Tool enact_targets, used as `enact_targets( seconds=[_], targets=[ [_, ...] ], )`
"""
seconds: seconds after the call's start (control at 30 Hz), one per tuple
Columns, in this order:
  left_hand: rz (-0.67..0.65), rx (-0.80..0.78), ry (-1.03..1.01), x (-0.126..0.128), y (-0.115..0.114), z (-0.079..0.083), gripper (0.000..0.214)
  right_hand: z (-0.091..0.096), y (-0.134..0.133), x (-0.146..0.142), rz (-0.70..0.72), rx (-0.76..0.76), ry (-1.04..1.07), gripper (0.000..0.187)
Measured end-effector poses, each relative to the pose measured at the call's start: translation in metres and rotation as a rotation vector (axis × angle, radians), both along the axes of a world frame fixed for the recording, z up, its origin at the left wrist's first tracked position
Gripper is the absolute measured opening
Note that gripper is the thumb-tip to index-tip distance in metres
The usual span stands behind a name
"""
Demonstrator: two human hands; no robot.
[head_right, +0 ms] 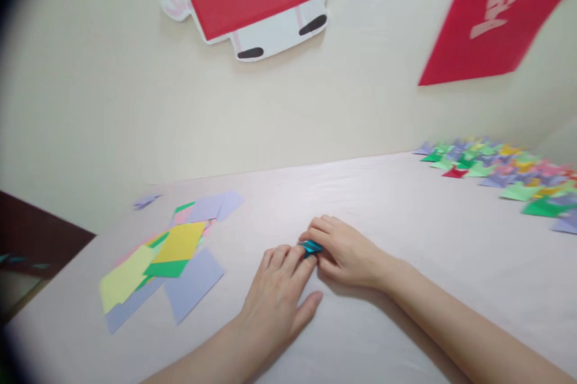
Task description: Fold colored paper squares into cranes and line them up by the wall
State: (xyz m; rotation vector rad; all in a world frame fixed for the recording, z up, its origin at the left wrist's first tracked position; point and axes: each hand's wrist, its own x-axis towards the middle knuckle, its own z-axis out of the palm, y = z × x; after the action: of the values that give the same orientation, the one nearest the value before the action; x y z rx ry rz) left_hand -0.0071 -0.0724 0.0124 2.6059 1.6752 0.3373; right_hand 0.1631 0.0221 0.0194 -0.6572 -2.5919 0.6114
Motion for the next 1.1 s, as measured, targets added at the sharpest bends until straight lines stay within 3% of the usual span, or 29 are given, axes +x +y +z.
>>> enact_targets(
  seconds=[0.2,0.47,0.83,1.1],
  targets=[
    [0.006,0.153,0.118,0.004,-0.003,-0.006,0.039,-0.011,0.005,-0.006,-0.151,0.107,-0.008,0.034],
    [0.017,0.205,0.164,0.008,-0.009,-0.004,0.037,-0.010,0.001,-0.010,-0.250,-0.057,-0.011,0.026],
    [0.007,0.159,0.102,0.006,-0.006,-0.009,0.038,-0.006,0.009,-0.011,-0.268,-0.163,-0.052,0.018],
    [0.087,0.149,0.062,0.007,-0.008,-0.013,0.044,-0.004,0.012,-0.002,-0.133,-0.273,0.040,0.017]
  ],
)
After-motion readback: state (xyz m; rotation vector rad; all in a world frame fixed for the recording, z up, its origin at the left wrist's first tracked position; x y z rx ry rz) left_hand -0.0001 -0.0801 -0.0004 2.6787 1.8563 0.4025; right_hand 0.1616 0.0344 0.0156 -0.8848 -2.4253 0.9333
